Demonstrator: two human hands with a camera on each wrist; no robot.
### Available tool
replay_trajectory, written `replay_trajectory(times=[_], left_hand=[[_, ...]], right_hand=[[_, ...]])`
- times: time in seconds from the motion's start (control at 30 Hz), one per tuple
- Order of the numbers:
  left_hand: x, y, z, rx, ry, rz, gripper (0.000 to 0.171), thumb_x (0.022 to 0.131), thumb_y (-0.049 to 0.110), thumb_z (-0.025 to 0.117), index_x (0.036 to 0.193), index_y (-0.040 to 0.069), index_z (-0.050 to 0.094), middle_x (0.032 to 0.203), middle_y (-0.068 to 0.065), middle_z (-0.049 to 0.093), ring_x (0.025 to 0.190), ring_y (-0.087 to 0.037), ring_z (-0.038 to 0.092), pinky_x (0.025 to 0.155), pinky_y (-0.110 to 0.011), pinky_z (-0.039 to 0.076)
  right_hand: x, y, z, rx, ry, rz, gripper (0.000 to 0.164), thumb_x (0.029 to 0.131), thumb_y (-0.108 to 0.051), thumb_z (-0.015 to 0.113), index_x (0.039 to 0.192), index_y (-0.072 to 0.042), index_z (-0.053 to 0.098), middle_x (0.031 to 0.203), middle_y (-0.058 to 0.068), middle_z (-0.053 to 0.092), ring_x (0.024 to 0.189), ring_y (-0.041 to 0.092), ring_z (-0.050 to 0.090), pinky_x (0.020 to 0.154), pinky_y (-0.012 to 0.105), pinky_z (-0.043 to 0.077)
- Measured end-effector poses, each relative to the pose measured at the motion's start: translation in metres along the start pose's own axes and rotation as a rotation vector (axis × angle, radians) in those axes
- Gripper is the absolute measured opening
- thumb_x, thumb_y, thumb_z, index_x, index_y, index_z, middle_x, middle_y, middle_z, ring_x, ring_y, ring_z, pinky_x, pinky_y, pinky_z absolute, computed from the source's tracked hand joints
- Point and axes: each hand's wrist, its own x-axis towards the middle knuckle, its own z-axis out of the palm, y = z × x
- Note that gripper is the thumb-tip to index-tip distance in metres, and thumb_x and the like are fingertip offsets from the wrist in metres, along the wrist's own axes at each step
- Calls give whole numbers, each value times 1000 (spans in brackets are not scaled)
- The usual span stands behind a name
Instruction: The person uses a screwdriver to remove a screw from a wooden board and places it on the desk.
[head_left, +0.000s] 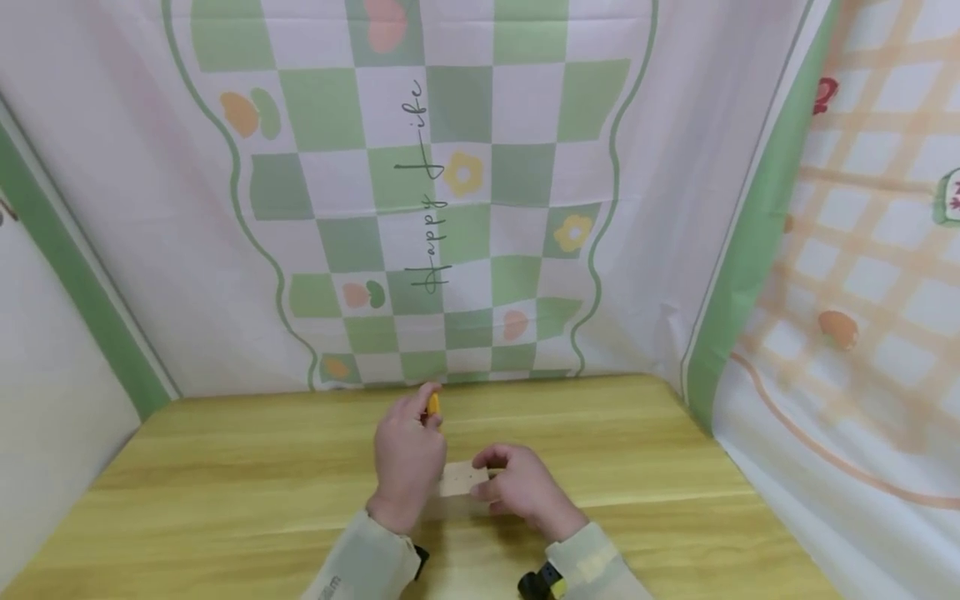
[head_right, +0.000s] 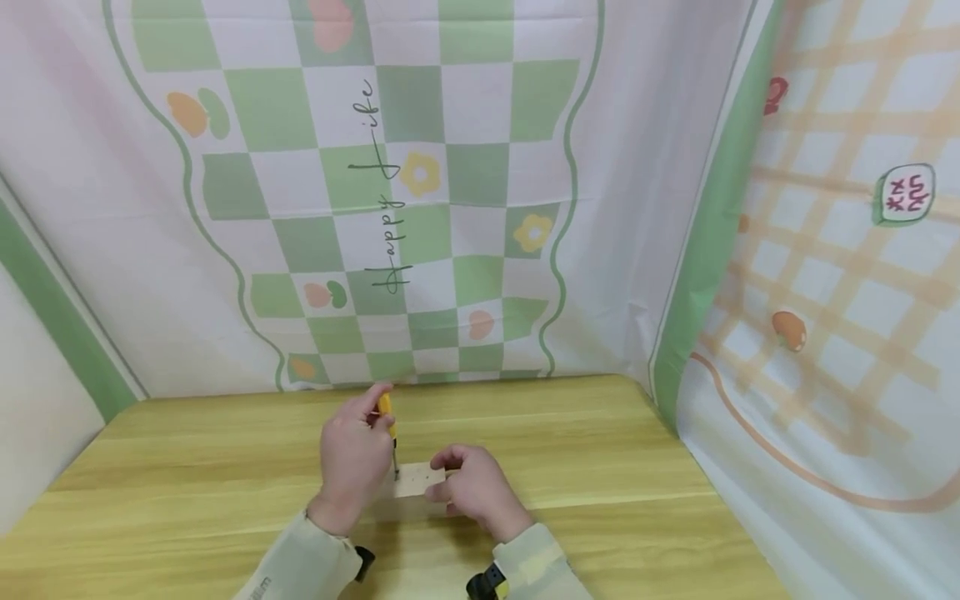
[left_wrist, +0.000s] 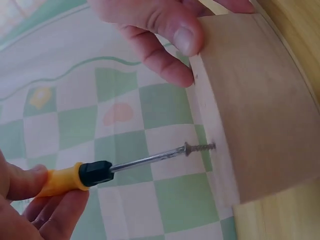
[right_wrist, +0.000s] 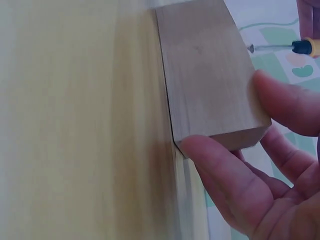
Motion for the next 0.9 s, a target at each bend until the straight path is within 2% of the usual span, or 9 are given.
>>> replay_trajectory(times=[0.07,0.13,0.2,0.3,0.4,0.47,0.6,0.9], left_hand=[[2,-1,1,-6,-15,3,37,82,-5,70,115,12,72,80,0,60,71,-17,55,65,-37,50],[5,-3,-1,-43,-75,33,36,84,-4,71,117,11,72,84,-2,62,75,-17,58,68,-36,52],[10,-9,-6,-115,-182,73,37,87,-4,72,121,13,71,91,-4,63,81,-17,62,72,-34,55],[18,-20,-15,-285,-394,87,42,92,-3,69,129,18,67,111,-3,65,97,-19,65,78,-32,57],[25,-31,-22,-425,-562,25,45,96,-3,63,132,25,64,120,1,64,107,-20,64,82,-34,56],[28,-36,-25,-471,-627,-18,45,97,-2,61,131,27,65,119,2,66,107,-19,64,81,-34,56],[34,-41,-27,-503,-663,-49,40,95,1,64,127,24,69,110,-1,70,98,-19,66,79,-33,57],[37,-40,-25,-513,-622,-45,33,90,1,69,120,13,73,102,-4,72,90,-20,68,74,-30,57]], right_hand=[[0,0,0,-2,8,-2,35,78,3,79,111,0,66,118,13,61,95,27,63,68,45,59],[0,0,-1,1,8,-3,36,78,3,80,111,0,66,118,13,61,94,27,63,68,44,59],[1,-1,-2,17,-1,5,36,78,2,80,112,0,66,118,14,60,93,27,64,69,44,59],[1,-1,-5,49,-21,25,37,79,2,79,113,1,65,118,15,59,90,28,64,70,45,59],[1,0,-7,69,-37,36,38,80,3,78,114,1,64,116,16,59,89,28,64,73,45,58],[0,1,-8,71,-46,35,39,79,3,78,115,1,64,114,16,59,88,28,64,74,45,58],[1,2,-8,60,-57,27,39,79,2,79,115,0,64,111,16,59,86,28,64,73,45,59],[1,2,-7,64,-47,37,36,79,3,80,111,1,64,107,17,58,81,28,64,70,45,59]])
